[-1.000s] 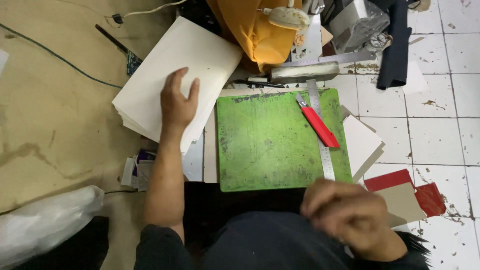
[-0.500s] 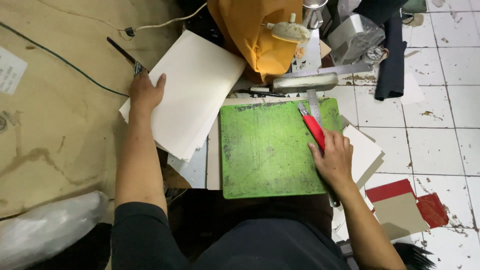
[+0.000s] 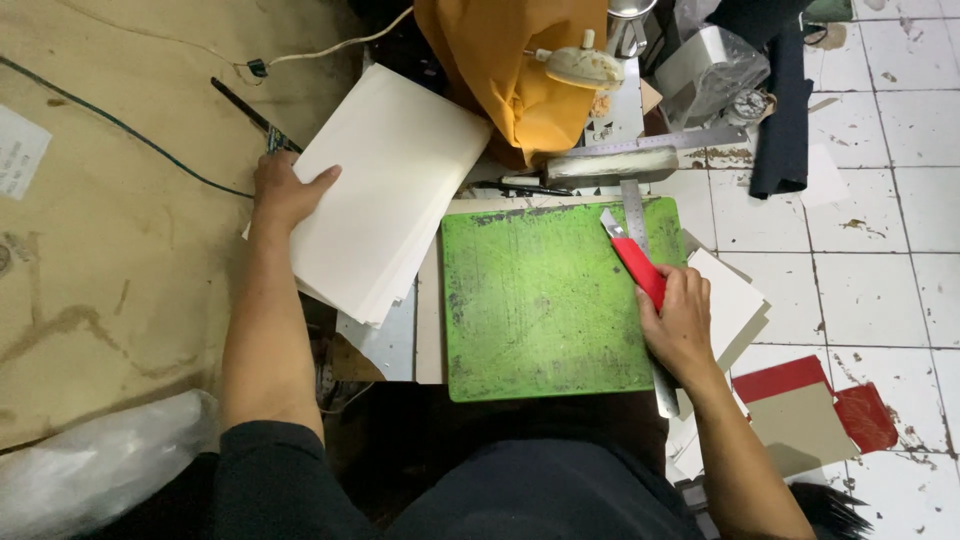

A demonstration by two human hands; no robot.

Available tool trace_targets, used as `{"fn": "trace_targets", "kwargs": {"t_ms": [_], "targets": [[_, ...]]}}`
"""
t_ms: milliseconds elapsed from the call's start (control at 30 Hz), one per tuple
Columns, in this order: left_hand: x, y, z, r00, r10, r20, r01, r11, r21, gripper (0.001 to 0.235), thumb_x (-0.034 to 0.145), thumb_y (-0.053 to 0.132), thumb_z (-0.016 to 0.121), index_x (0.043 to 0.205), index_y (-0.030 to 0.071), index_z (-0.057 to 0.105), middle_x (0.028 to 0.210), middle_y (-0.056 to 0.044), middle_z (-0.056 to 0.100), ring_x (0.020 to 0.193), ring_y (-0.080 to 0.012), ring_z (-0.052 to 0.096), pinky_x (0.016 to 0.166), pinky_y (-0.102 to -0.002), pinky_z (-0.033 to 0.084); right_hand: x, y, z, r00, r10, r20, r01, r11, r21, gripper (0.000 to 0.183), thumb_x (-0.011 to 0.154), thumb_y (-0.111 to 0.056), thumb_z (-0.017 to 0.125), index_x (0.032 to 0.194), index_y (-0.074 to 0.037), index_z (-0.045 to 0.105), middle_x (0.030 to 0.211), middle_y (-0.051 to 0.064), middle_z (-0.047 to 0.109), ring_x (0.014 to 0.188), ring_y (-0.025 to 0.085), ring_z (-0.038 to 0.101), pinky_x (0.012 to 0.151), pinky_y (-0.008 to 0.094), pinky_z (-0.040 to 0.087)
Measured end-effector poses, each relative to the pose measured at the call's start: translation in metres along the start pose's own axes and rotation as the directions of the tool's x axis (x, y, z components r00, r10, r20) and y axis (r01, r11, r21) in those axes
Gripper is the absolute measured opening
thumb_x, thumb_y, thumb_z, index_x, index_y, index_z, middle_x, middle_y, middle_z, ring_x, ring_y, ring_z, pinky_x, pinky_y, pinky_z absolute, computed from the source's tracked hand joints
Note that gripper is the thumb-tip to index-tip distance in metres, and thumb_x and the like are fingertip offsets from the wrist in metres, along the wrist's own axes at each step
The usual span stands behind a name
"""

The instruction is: Aligning stacks of white paper, measuring them with a metal ruler, and cutting them using a utility knife on a green cutting mat.

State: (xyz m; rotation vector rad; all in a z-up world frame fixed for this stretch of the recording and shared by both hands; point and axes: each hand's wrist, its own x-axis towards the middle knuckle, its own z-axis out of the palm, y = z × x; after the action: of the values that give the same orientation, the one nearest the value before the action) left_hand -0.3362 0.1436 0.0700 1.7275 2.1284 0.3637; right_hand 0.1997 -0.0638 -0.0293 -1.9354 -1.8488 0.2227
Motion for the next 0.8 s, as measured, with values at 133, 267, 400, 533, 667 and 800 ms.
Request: {"fn": "trace_targets", "kwargs": {"t_ms": [133,267,400,533,667,800], "targets": [[-0.023,0.031,-0.022,0.997,-0.077,0.024,0.077,0.997,0.014,0.078,0.089,0.055,0.077,0.136,-0.005,0.058,0.127,-0.025,0.051,0.122,-0.0437,0.053,0.094,-0.052,0.052,-0.003,-0.001,-0.006,0.999,0.054,0.005,-0.054,0.998,0.02,0.036,0.095,-0.024,0.07,0.119,0.001,0.057,0.111,0.014,0.055,0.106,0.035,0.056,0.097,0.044,0.04],[-0.031,0.037,-0.032,0.987,-0.142,0.079,0.147,0.987,-0.062,0.084,0.082,0.054,0.082,0.135,-0.006,0.057,0.127,-0.028,0.051,0.122,-0.0452,0.054,0.093,-0.053,0.051,-0.004,-0.006,-0.01,0.998,0.055,-0.018,-0.055,0.998,0.03,0.038,0.096,-0.022,0.07,0.121,0.002,0.054,0.112,0.016,0.055,0.107,0.037,0.055,0.098,0.046,0.039],[-0.022,0.021,-0.028,0.984,-0.143,0.102,0.152,0.985,-0.084,0.078,0.084,0.049,0.083,0.132,-0.009,0.061,0.124,-0.032,0.059,0.116,-0.0449,0.061,0.084,-0.049,0.055,-0.003,-0.012,-0.011,0.989,0.141,0.04,-0.142,0.99,0.021,0.04,0.098,-0.025,0.066,0.128,-0.001,0.054,0.115,0.015,0.053,0.111,0.037,0.053,0.098,0.048,0.039],[-0.028,0.021,-0.038,0.983,-0.162,0.082,0.17,0.981,-0.091,0.082,0.077,0.05,0.089,0.124,-0.011,0.063,0.117,-0.033,0.065,0.106,-0.046,0.066,0.077,-0.051,0.058,-0.004,-0.012,-0.011,0.985,0.164,0.053,-0.166,0.986,0.027,0.043,0.101,-0.027,0.063,0.134,-0.002,0.053,0.117,0.016,0.052,0.113,0.037,0.051,0.098,0.049,0.039],[-0.039,0.016,-0.041,0.98,-0.194,0.035,0.197,0.965,-0.172,0.087,0.074,0.05,0.092,0.125,-0.011,0.057,0.118,-0.033,0.064,0.108,-0.0466,0.065,0.079,-0.054,0.057,-0.003,-0.006,-0.004,0.986,0.155,0.054,-0.155,0.988,0.002,0.043,0.102,-0.029,0.062,0.136,-0.003,0.054,0.117,0.016,0.052,0.114,0.038,0.051,0.098,0.051,0.04],[-0.051,0.003,-0.037,0.981,-0.194,-0.013,0.186,0.958,-0.216,0.079,0.08,0.048,0.092,0.123,-0.006,0.054,0.115,-0.027,0.064,0.106,-0.0419,0.066,0.079,-0.052,0.057,-0.001,-0.013,-0.013,0.983,0.167,0.076,-0.17,0.985,0.032,0.041,0.102,-0.026,0.061,0.133,0.0,0.055,0.115,0.016,0.053,0.112,0.036,0.052,0.098,0.049,0.039]]}}
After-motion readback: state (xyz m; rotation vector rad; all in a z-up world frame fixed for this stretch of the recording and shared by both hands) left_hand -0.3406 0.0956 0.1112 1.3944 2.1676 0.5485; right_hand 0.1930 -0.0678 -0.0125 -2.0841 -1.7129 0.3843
